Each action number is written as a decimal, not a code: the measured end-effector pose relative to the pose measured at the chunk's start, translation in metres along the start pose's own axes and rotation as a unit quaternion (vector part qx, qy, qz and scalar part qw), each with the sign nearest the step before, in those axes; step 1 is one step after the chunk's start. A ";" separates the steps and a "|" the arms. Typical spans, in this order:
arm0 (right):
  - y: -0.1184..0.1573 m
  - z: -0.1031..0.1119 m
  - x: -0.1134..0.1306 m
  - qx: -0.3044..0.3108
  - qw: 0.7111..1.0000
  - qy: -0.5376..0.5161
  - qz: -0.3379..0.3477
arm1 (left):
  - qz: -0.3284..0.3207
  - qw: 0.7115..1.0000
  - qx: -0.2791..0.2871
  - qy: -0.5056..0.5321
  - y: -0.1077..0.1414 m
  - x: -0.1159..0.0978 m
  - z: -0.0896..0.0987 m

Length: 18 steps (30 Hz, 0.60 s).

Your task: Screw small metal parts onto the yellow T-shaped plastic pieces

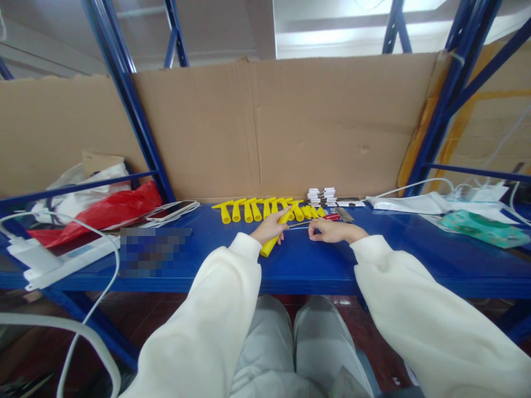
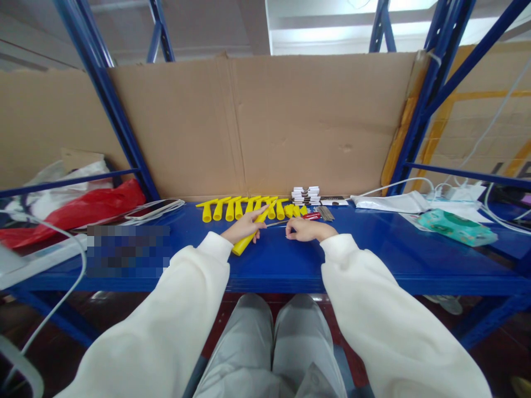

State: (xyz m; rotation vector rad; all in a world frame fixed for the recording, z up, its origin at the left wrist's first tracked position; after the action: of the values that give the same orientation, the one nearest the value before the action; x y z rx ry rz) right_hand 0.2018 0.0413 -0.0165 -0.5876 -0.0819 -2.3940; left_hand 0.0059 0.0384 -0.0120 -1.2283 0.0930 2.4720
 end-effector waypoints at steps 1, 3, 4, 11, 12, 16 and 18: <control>0.000 0.000 0.000 0.000 1.000 -0.002 0.000 | 0.001 1.000 0.001 0.000 0.000 0.000 0.000; 0.001 0.001 0.000 0.000 1.000 -0.006 -0.001 | 0.003 1.000 0.004 -0.001 0.000 0.000 0.000; 0.001 0.001 0.001 0.000 1.000 -0.008 -0.002 | 0.005 1.000 0.004 -0.001 0.000 0.000 0.000; 0.001 0.000 0.002 -0.007 0.999 -0.023 -0.023 | 0.006 1.000 0.005 -0.001 0.001 -0.001 -0.001; 0.001 0.001 0.002 -0.010 0.999 -0.029 -0.026 | 0.007 1.000 0.006 -0.002 0.001 -0.002 -0.001; 0.001 0.008 -0.006 -0.030 0.997 -0.061 -0.043 | 0.011 1.000 0.013 -0.008 0.004 -0.005 0.000; 0.001 0.015 -0.015 -0.073 0.993 -0.072 -0.056 | 0.012 1.000 0.013 -0.009 0.004 -0.005 0.000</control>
State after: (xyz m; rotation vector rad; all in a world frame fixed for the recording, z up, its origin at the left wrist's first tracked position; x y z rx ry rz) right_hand 0.2186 0.0520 -0.0093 -0.8445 -0.0019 -2.4766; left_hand 0.0074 0.0325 -0.0083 -1.2016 0.1342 2.4936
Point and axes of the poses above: each hand's wrist, its own y-axis away from the middle knuckle, its own z-axis out of the back of the hand, x = y × z, the point moved 3 cm from there along -y, towards the middle knuckle, and after that the axes turned 7 degrees about -y, right-handed, at the moved point
